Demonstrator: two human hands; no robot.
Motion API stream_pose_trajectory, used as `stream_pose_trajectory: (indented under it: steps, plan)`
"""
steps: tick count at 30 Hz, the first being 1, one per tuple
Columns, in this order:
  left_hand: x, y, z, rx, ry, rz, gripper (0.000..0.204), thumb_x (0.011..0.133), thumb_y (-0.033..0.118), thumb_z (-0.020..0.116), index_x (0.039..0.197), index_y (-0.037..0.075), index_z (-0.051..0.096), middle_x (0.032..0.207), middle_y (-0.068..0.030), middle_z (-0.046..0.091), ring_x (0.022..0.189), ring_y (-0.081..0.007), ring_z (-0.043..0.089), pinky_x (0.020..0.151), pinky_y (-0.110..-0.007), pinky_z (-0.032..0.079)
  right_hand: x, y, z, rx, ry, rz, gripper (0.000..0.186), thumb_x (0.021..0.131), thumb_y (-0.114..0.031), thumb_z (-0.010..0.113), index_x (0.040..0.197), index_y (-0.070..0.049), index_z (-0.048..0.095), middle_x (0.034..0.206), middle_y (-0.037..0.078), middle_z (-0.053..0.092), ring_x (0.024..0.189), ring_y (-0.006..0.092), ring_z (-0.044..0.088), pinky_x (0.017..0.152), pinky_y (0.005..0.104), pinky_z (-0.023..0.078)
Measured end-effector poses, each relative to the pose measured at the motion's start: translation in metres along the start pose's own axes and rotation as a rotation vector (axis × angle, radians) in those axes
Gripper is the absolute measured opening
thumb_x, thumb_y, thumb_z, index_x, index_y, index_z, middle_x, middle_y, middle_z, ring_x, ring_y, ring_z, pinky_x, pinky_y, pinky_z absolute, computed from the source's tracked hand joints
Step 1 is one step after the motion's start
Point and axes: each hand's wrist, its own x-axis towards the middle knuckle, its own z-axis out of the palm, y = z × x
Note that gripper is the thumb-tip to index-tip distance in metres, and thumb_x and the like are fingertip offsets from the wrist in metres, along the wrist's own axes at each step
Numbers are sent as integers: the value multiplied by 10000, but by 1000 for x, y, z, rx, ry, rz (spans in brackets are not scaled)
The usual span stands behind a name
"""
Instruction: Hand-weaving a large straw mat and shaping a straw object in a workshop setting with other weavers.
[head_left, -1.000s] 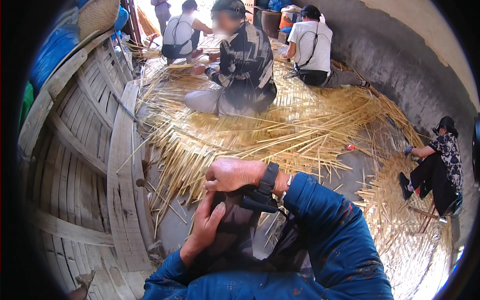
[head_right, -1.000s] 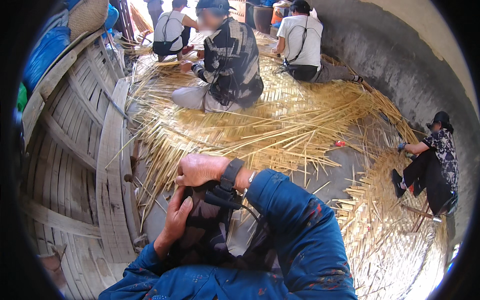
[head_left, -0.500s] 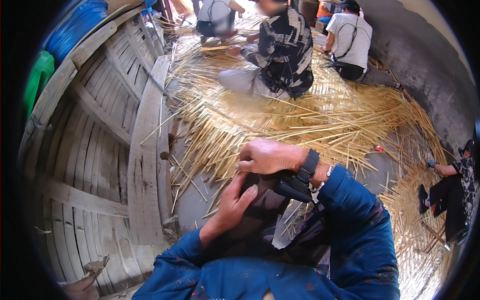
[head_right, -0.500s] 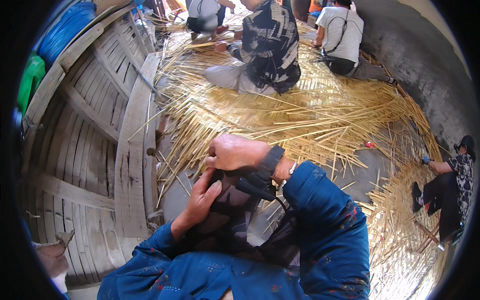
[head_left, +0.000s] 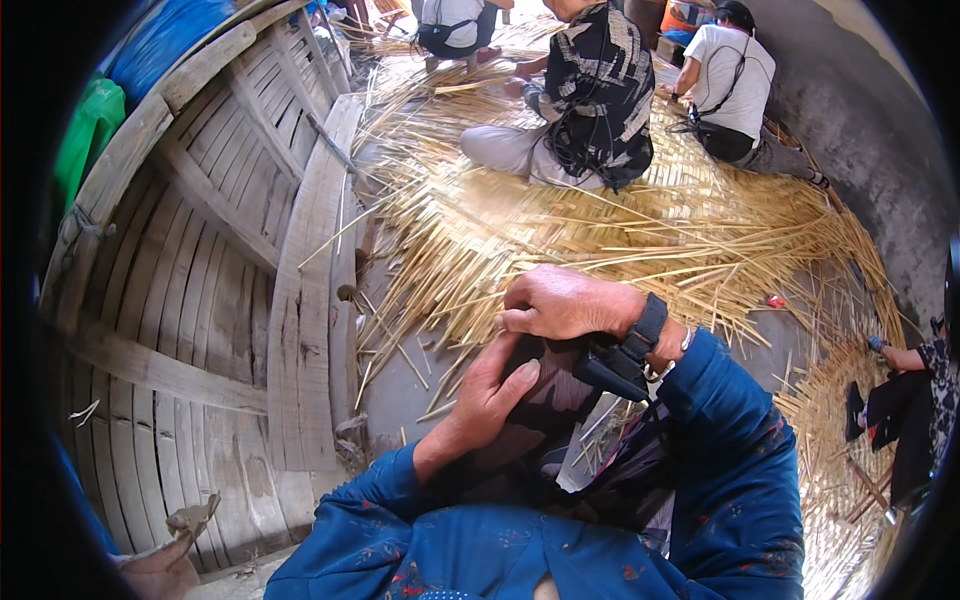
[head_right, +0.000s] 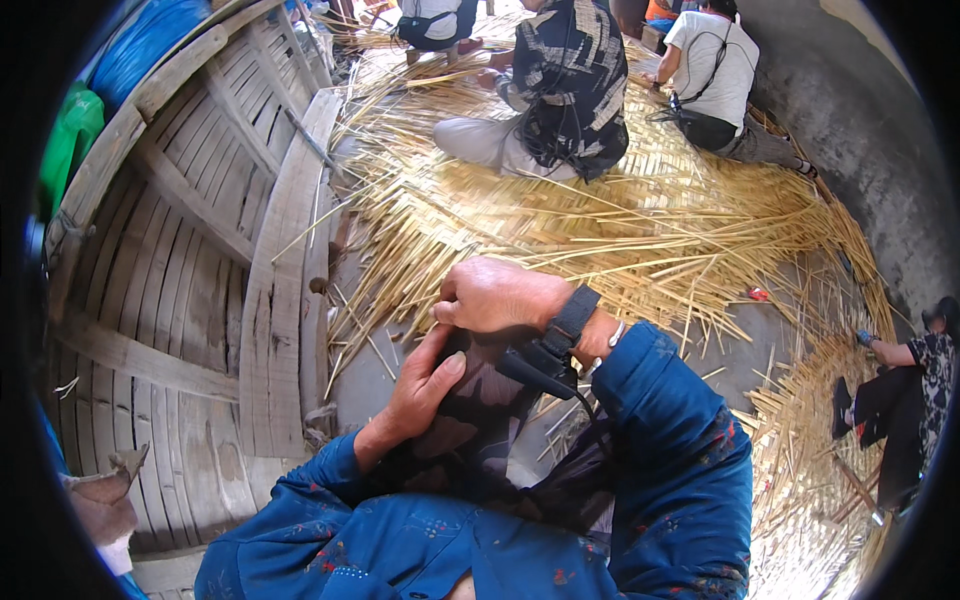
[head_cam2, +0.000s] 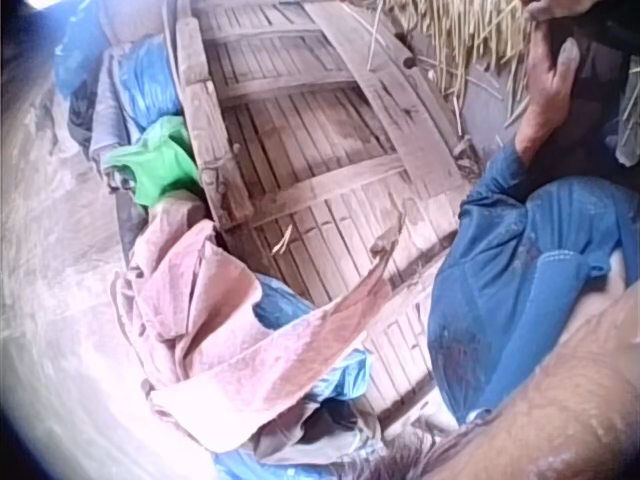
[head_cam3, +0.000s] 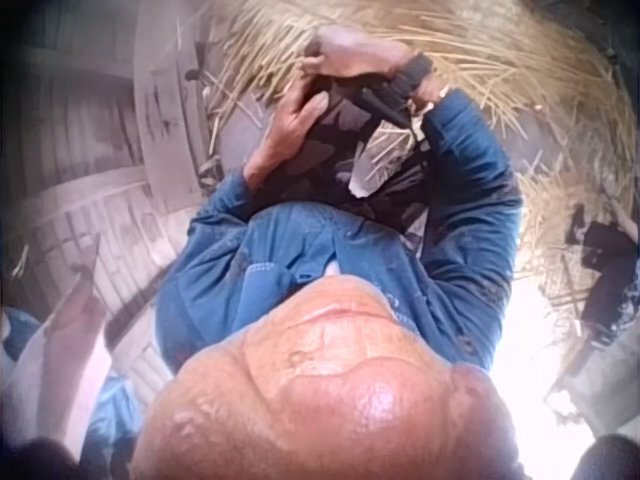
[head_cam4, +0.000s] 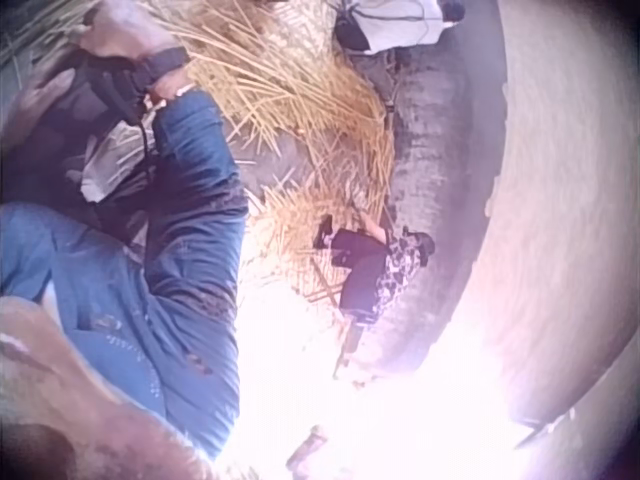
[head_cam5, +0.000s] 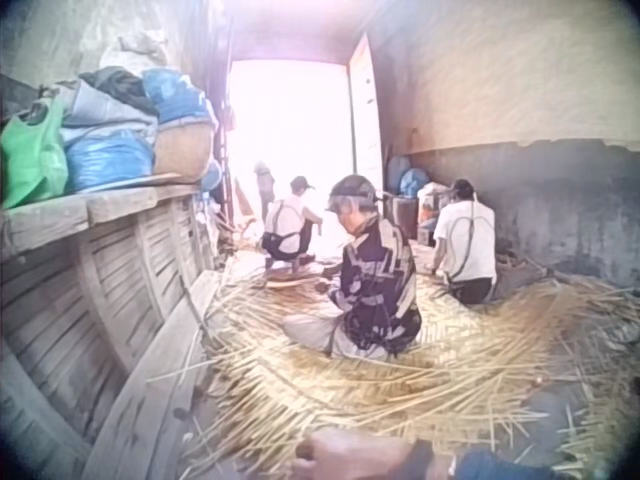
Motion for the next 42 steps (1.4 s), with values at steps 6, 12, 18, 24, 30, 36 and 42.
stream_pose_trajectory:
  steps: [6, 12, 18, 24, 30, 36, 42]
  plan:
    - [0, 1, 0, -6, 11, 5, 639, 995, 297, 548, 1487, -68, 362, 1478, -245, 462, 1403, -325, 429, 1146, -382, 321, 2, 0, -1, -19, -23, -2, 328, 916, -274, 595, 941, 33, 708, 822, 236, 674, 774, 377, 662, 738, 449, 515]
    - [0, 2, -1, 31, 0, 15, 641, 999, 304, 541, 1487, -69, 357, 1478, -249, 460, 1399, -321, 436, 1140, -379, 330, 3, 0, -1, -4, -20, 6, 336, 915, -285, 592, 944, 27, 714, 838, 244, 681, 796, 390, 668, 753, 460, 517]
    - [0, 3, 0, 2, 3, 5, 644, 999, 307, 542, 1488, -69, 356, 1474, -246, 464, 1400, -316, 435, 1140, -377, 329, 3, 2, 1, -5, -16, 13, 344, 906, -313, 588, 944, -5, 735, 851, 244, 693, 829, 408, 675, 781, 472, 524]
    - [0, 2, -1, -13, 0, 4, 641, 1000, 304, 543, 1487, -67, 355, 1473, -240, 466, 1398, -312, 435, 1142, -374, 325, 4, 0, -1, -12, -27, 21, 345, 907, -315, 586, 947, -7, 736, 854, 245, 692, 834, 405, 676, 786, 471, 525]
    - [1, 2, 0, -30, 5, 7, 637, 1001, 303, 544, 1486, -66, 359, 1469, -237, 471, 1395, -302, 438, 1141, -373, 327, 4, -1, -1, 0, -28, 28, 346, 905, -312, 586, 952, -4, 736, 855, 242, 694, 834, 400, 678, 789, 470, 524]
    - [1, 1, 0, -22, 5, 0, 636, 1001, 302, 547, 1486, -64, 361, 1465, -230, 476, 1388, -296, 446, 1139, -370, 329, 4, 1, 0, 3, -16, 21, 346, 903, -311, 583, 944, -4, 737, 848, 242, 694, 828, 399, 680, 781, 470, 525]
    - [2, 1, -1, -22, -6, 4, 638, 1002, 304, 548, 1485, -67, 359, 1460, -233, 479, 1387, -294, 447, 1138, -368, 330, 3, 1, 1, 2, 3, 9, 341, 898, -303, 584, 924, 0, 738, 827, 244, 691, 800, 401, 680, 762, 469, 528]
